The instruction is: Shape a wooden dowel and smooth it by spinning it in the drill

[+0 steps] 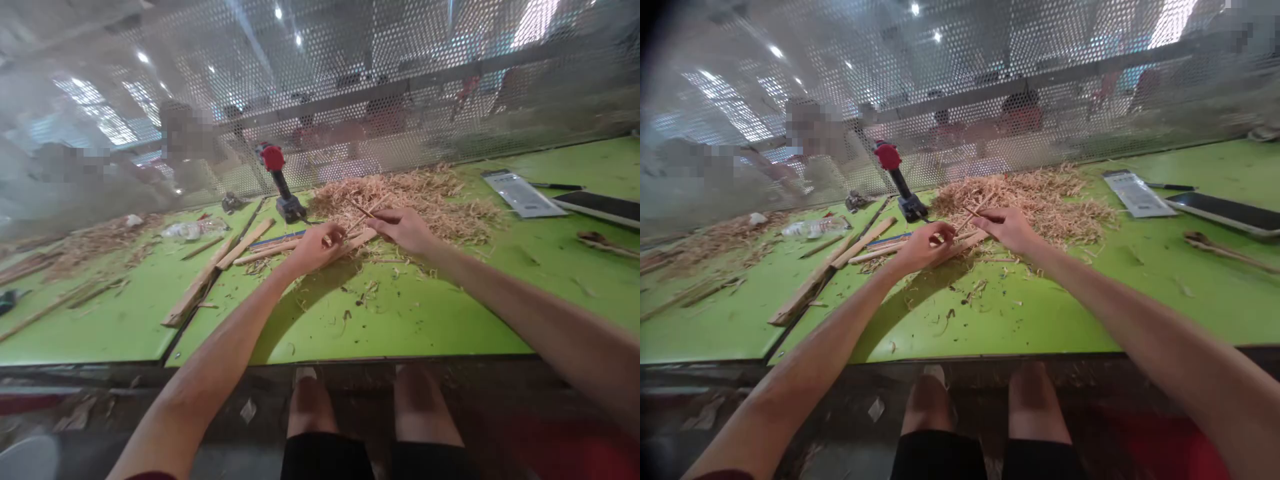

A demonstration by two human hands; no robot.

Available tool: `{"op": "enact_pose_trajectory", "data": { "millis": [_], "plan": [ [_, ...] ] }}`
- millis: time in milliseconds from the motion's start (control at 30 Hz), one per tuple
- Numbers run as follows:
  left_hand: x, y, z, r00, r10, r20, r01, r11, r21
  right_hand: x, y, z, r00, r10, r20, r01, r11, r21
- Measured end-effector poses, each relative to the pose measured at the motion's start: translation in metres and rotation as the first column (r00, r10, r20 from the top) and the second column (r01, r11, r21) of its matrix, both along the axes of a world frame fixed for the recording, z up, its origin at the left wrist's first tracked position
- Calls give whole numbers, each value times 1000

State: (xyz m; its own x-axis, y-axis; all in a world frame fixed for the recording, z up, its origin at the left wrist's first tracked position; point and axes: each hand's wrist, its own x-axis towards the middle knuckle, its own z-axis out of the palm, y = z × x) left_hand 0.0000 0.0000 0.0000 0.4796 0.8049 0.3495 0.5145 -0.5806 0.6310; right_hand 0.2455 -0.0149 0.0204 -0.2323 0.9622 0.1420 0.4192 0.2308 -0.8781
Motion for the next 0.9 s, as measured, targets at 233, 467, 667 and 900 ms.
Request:
{"op": "enact_pose_trajectory", "data": {
  "millis": [233,467,667,900],
  "plan": [
    [9,-2,2,993,-63,97,71,995,-75,0,7,-12,998,41,45,-45,994,98],
    [12,6,-6,901,130,414,69,899,-433,5,15,-19,972,-39,231,-24,964,263],
    [10,-1,1,799,44,600,345,783,-517,4,18,-25,948,-28,318,-101,919,382],
    [12,-9,7,772,-2,636,444,717,-537,4,19,-30,918,-39,395,-184,841,510]
  ]
}}
